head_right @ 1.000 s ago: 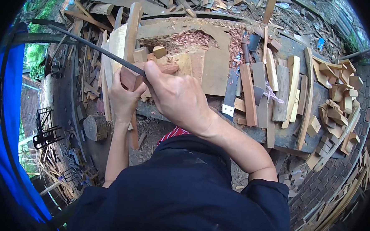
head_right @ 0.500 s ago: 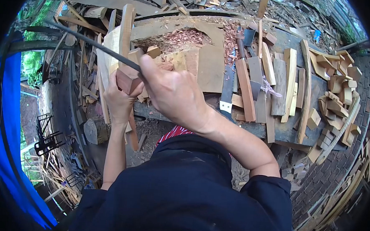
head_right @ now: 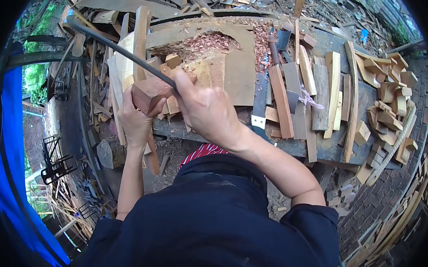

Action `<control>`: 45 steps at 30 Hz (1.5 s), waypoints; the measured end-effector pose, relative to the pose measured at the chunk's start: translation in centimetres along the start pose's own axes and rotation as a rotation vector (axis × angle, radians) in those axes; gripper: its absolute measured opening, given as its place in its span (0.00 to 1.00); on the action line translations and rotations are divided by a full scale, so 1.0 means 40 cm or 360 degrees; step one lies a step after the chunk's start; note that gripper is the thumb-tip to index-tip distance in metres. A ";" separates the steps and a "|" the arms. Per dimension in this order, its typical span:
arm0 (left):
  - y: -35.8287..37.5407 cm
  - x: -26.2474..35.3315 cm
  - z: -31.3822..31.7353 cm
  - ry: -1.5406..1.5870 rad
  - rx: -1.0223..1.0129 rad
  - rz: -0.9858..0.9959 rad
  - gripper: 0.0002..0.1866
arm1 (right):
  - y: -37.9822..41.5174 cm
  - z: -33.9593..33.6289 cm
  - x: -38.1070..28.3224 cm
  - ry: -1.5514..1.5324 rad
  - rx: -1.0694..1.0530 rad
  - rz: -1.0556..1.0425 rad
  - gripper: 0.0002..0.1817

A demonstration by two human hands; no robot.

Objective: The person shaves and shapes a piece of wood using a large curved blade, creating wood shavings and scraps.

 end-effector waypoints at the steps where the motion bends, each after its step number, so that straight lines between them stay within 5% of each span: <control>1: 0.000 0.001 -0.006 -0.0004 0.0013 0.0006 0.38 | 0.036 0.073 0.058 0.0243 -0.0304 0.0092 0.17; 2: 0.003 0.002 -0.010 -0.0066 -0.0008 -0.0012 0.38 | 0.080 0.137 0.124 0.0488 -0.0599 0.0194 0.17; 5: 0.013 -0.010 -0.012 -0.0085 -0.0066 -0.0023 0.38 | 0.137 0.176 0.280 0.0409 -0.0575 0.0339 0.16; 10: 0.004 0.019 0.011 -0.0074 -0.0084 0.0018 0.38 | 0.022 0.071 0.096 0.0283 -0.0543 0.0298 0.15; 12: 0.007 0.025 0.013 -0.0110 -0.0091 0.0029 0.38 | -0.029 -0.003 -0.004 -0.0039 -0.0165 0.0106 0.15; 16: 0.030 -0.002 0.023 -0.0021 -0.0069 0.0040 0.39 | 0.026 0.047 0.074 0.0085 -0.0263 0.0173 0.14; 18: 0.052 -0.023 0.021 -0.0011 -0.0123 -0.0060 0.39 | 0.097 0.155 0.217 0.0406 -0.0708 0.0484 0.12; 25: 0.045 0.009 0.020 0.0070 -0.0151 0.0031 0.35 | 0.004 0.038 0.060 0.0147 -0.0447 0.0224 0.11; 27: 0.053 -0.003 0.022 0.0130 -0.0171 0.0006 0.35 | -0.045 -0.046 -0.019 -0.0093 -0.0051 0.0062 0.11; 30: 0.055 -0.009 0.020 0.0143 -0.0142 0.0078 0.36 | -0.003 0.030 0.033 0.0145 -0.0234 0.0137 0.11; 31: 0.052 -0.006 0.021 0.0033 -0.0126 0.0100 0.37 | 0.051 0.115 0.103 0.0325 -0.0523 0.0187 0.11; 35: 0.071 -0.054 0.020 0.0119 -0.0164 0.0002 0.38 | 0.116 0.175 0.227 0.0319 -0.0577 0.0249 0.13; 41: 0.073 -0.023 0.028 0.0119 -0.0209 0.0059 0.37 | -0.011 0.015 -0.007 0.0107 -0.0322 -0.0008 0.17; 43: 0.072 -0.022 0.024 0.0136 -0.0170 0.0103 0.37 | -0.025 -0.040 -0.019 0.0022 -0.0113 0.0156 0.13; 45: 0.076 -0.017 0.016 0.0147 -0.0119 0.0151 0.36 | 0.062 0.079 0.086 0.0229 -0.0375 0.0151 0.12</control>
Point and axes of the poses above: each hand's wrist, its own y-axis away from the middle knuckle, its own z-axis out of the palm, x = y × z, the point moved 7 cm from there along -y, towards the middle knuckle, and after that the axes turned 5 degrees about y, right-handed, at the moved point
